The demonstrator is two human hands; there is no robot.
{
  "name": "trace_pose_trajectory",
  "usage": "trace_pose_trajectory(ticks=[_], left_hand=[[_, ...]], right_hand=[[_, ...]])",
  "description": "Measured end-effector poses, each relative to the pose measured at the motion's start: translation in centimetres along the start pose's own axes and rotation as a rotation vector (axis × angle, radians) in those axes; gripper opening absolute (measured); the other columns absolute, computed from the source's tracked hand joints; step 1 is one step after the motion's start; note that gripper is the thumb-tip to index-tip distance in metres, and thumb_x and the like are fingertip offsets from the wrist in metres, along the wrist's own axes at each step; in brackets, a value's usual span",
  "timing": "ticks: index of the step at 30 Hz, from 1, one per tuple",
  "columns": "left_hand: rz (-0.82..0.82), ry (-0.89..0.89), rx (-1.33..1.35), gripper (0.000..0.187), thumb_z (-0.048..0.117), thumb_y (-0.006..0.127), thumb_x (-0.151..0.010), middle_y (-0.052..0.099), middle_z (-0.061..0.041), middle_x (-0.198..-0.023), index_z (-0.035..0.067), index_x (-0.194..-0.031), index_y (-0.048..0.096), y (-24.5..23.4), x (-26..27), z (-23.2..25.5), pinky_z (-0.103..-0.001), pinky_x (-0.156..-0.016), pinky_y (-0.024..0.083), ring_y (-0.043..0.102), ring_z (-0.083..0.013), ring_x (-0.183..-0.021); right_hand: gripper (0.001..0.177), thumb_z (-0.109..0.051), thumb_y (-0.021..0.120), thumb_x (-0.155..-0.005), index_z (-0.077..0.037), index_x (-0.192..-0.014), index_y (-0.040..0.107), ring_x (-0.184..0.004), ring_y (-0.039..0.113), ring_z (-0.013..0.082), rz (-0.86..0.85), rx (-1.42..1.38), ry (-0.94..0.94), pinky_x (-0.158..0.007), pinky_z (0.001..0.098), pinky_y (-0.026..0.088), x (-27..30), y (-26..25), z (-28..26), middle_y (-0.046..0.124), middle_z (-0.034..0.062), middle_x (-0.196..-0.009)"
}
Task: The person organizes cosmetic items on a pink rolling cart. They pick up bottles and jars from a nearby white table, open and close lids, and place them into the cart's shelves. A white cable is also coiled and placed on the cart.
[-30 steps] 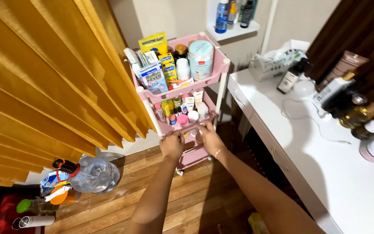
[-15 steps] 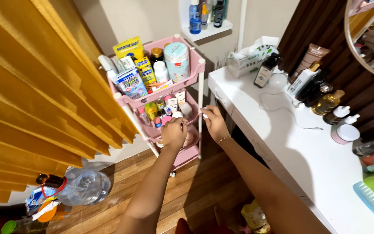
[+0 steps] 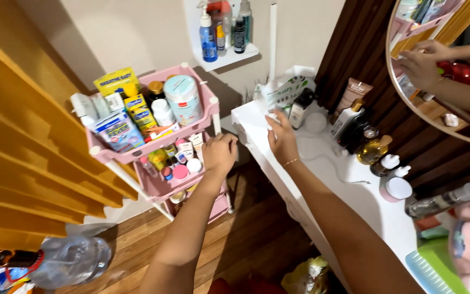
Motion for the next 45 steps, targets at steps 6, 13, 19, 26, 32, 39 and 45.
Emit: trace_pose_trajectory(ticks=[6, 13, 19, 26, 32, 39, 45], left_hand=[[0.021, 0.088, 0.02, 0.01, 0.031, 0.061, -0.095, 0.065, 0.004, -0.085, 0.029, -0.095, 0.071, 1.0, -4.9, 4.3, -0.046, -0.092, 0.05, 0.07, -0.0249, -0.094], [0.017, 0.155, -0.002, 0.01, 0.034, 0.061, -0.095, 0.065, 0.005, -0.086, 0.029, -0.094, 0.07, 2.9, -9.2, 9.1, -0.045, -0.091, 0.05, 0.07, -0.0242, -0.095], [-0.014, 0.184, 0.048, 0.015, 0.034, 0.059, -0.095, 0.067, 0.003, -0.089, 0.027, -0.098, 0.071, 5.3, -11.4, 12.5, -0.047, -0.093, 0.05, 0.07, -0.0256, -0.095], [-0.275, 0.132, 0.036, 0.061, 0.058, 0.067, -0.081, 0.066, -0.009, -0.119, 0.017, -0.125, 0.063, 9.4, -12.2, 16.3, -0.052, -0.099, 0.049, 0.065, -0.0342, -0.114], [-0.336, 0.085, 0.131, 0.082, 0.062, 0.068, -0.076, 0.063, -0.016, -0.126, 0.01, -0.138, 0.052, 14.4, -12.4, 17.9, -0.054, -0.099, 0.05, 0.063, -0.0409, -0.118], [-0.42, -0.105, 0.335, 0.064, 0.044, 0.056, -0.088, 0.061, -0.017, -0.13, 0.012, -0.141, 0.041, 18.6, -12.5, 17.6, -0.049, -0.103, 0.053, 0.064, -0.0399, -0.12], [-0.355, -0.096, 0.447, 0.056, 0.043, 0.066, -0.087, 0.064, -0.016, -0.122, 0.012, -0.13, 0.047, 19.9, -12.8, 17.0, -0.051, -0.098, 0.056, 0.067, -0.0406, -0.113]], right_hand=[[0.048, 0.002, 0.064, -0.089, -0.015, -0.134, 0.068, -0.127, 0.058, 0.0291, 0.108, 0.066, 0.024, -0.109, 0.0376, 0.05, -2.0, -2.5, 5.2, 0.052, 0.0121, -0.144], [0.048, 0.004, 0.065, -0.089, -0.014, -0.132, 0.069, -0.131, 0.055, 0.0275, 0.145, 0.066, 0.08, -0.11, 0.0375, 0.049, -4.7, -5.4, 8.3, 0.053, 0.0118, -0.144], [0.05, 0.008, 0.062, -0.085, -0.012, -0.129, 0.071, -0.127, 0.057, 0.0276, 0.219, 0.12, 0.023, -0.107, 0.0376, 0.051, -6.3, -7.5, 10.2, 0.057, 0.0121, -0.138], [0.048, 0.001, 0.065, -0.079, -0.012, -0.125, 0.073, -0.124, 0.058, 0.0254, 0.099, 0.151, 0.001, -0.109, 0.0355, 0.049, -7.5, -6.8, 13.0, 0.063, 0.0096, -0.134], [0.05, -0.002, 0.065, -0.077, -0.014, -0.125, 0.073, -0.124, 0.058, 0.0263, -0.042, 0.158, -0.118, -0.11, 0.0357, 0.047, -7.0, -4.8, 13.5, 0.064, 0.0071, -0.135], [0.032, -0.013, 0.062, -0.095, -0.012, -0.125, 0.072, -0.122, 0.062, 0.0248, -0.122, 0.037, -0.196, -0.108, 0.0352, 0.049, -7.2, -5.1, 12.5, 0.067, 0.0034, -0.133], [0.028, -0.014, 0.063, -0.098, -0.012, -0.124, 0.073, -0.119, 0.064, 0.0259, -0.092, 0.0, -0.209, -0.105, 0.0346, 0.052, -6.8, -5.3, 13.5, 0.07, 0.0035, -0.129]])
Point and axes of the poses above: each hand's wrist, its own x-axis away from the middle knuckle, its own y-axis out of the palm, z = x × y, the point moved 9 cm from there along -x, towards the middle knuckle
